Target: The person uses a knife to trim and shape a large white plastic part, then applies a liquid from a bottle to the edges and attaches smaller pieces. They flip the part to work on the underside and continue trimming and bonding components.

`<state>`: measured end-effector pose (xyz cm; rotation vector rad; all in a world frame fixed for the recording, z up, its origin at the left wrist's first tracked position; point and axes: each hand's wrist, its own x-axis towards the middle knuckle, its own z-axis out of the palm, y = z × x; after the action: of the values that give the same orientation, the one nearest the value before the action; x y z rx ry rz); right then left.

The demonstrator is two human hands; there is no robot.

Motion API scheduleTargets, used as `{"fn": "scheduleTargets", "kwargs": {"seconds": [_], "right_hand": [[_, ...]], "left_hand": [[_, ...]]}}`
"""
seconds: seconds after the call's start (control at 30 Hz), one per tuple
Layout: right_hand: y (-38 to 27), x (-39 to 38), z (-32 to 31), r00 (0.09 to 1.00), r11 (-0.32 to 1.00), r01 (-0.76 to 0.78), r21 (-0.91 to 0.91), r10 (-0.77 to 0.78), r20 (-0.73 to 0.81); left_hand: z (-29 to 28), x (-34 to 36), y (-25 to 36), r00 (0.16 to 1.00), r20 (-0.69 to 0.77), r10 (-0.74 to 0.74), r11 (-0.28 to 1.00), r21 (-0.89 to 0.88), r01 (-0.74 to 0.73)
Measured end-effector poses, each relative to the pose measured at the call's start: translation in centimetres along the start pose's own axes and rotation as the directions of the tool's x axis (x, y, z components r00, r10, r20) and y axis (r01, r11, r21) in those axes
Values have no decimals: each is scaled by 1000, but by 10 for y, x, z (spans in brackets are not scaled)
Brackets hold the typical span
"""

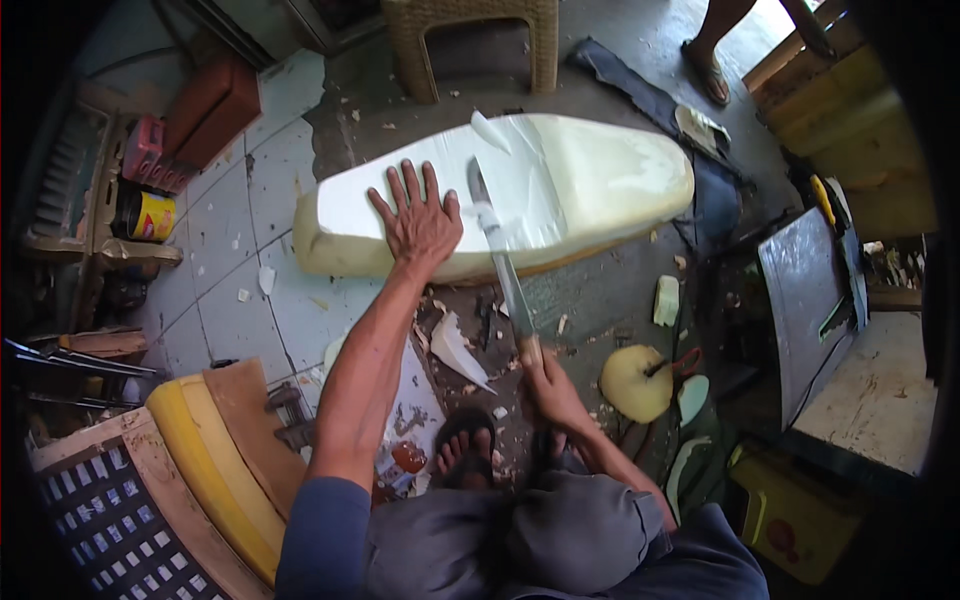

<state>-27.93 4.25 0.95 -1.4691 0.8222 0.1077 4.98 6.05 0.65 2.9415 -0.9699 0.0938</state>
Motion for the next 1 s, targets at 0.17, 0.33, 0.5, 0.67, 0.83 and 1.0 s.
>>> {"fn": "scheduleTargets", "kwargs": {"seconds": [0.17,0.33,0.5,0.67,0.83,1.0], "right_hand": [[-32,45,-2,999,999,-48,-6,48,1],[18,-38,-1,997,995,-66,71,62,52],[37,-107,-45,970,967,-201,154,219,-109],[65,-138,-63,794,999,-31,-28,8,-608],[126,-168,-105,593,789,-279,-547,-306,-745],[40,-91,-106,578,677,-197,-710,-504,-641]], "left_hand": [[-8,6,8,995,-94,31,966,-253,-54],[-12,23,-50,991,-132,-27,904,-427,-32],[-34,27,-115,968,-212,-132,991,-29,128],[-38,18,-121,970,-13,-242,966,-93,239],[-32,-29,-102,967,-20,-255,960,-123,251],[-20,-85,-68,975,-67,-213,945,-267,188]]}}
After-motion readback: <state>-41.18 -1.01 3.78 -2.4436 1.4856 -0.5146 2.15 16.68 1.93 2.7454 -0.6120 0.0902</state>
